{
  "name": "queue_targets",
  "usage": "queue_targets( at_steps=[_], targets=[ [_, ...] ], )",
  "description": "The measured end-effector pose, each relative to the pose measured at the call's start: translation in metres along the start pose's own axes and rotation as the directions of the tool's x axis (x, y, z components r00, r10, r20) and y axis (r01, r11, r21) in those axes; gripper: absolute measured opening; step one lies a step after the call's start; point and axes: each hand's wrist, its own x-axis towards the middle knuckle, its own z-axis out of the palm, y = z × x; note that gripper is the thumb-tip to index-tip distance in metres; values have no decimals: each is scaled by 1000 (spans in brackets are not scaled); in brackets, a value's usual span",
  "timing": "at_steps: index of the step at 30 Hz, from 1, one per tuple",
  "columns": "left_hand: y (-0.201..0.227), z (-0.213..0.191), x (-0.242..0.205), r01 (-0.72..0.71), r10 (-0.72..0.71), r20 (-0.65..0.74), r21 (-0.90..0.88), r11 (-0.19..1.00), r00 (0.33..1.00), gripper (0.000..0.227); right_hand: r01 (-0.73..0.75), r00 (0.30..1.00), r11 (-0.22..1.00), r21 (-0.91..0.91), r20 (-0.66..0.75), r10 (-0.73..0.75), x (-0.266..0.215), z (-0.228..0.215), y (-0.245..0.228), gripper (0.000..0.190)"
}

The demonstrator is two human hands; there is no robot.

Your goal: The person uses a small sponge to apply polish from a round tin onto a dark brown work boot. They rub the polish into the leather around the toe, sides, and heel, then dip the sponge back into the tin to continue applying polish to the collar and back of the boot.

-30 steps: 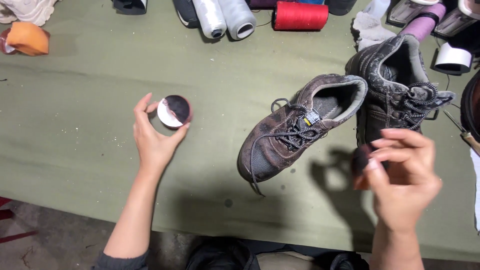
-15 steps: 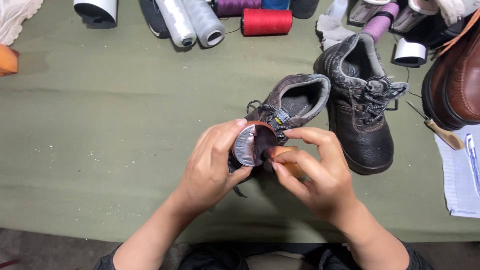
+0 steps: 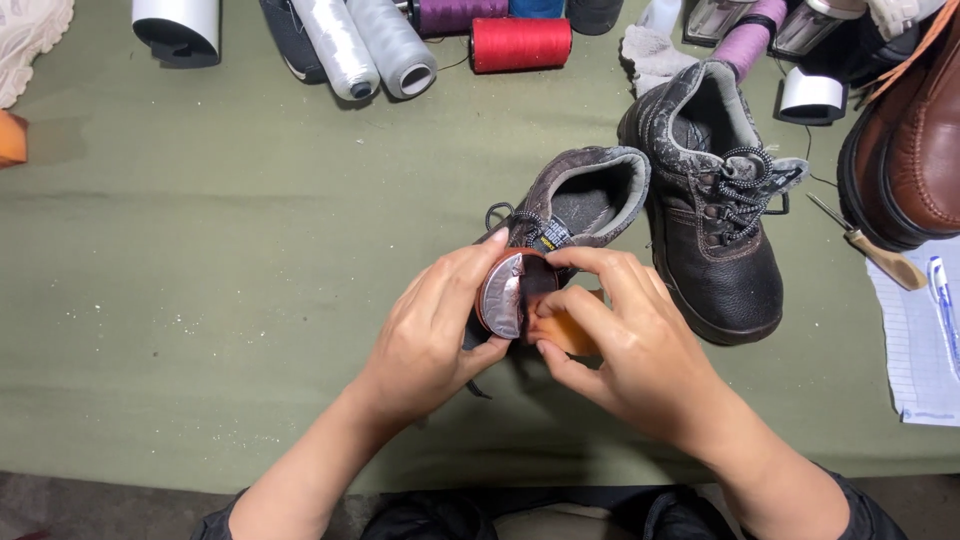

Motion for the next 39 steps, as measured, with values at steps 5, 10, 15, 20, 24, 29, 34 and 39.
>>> queue_targets(
  at_steps=[5, 10, 15, 20, 24, 29, 34, 39],
  targets=[
    [-2, 4, -3, 44, -44, 4, -103, 994, 999, 68, 8, 990, 1000, 5, -139, -7, 1, 0, -1, 7],
    [1, 4, -1, 23, -24, -4, -141, 990, 1000, 64, -58, 992, 998, -16, -112, 56, -1, -1, -3, 13],
    [1, 4, -2, -18, 16, -16, -103, 994, 1000, 58, -66, 994, 996, -60, -87, 61, -3, -2, -3, 25],
    [3, 5, 1, -52, 49, -33, -105, 993, 998, 53, -47, 997, 997, -59, -68, 43, -2, -3, -3, 17],
    [1, 11, -2, -32, 33, 6, -120, 992, 999, 58, -36, 999, 997, -64, -41, 33, 0, -5, -4, 11],
    [-4, 14, -5, -13, 17, 39, -117, 993, 999, 62, 6, 996, 994, -106, -90, -16, 2, -14, 1, 10],
    [-6, 14, -2, -73, 77, 23, -126, 989, 997, 56, 143, 989, 982, -119, -4, -145, 6, -9, 3, 12],
    [-9, 16, -4, -48, 55, 39, -168, 985, 998, 63, 230, 971, 924, -305, 5, -240, 11, -14, -3, 24]
  ],
)
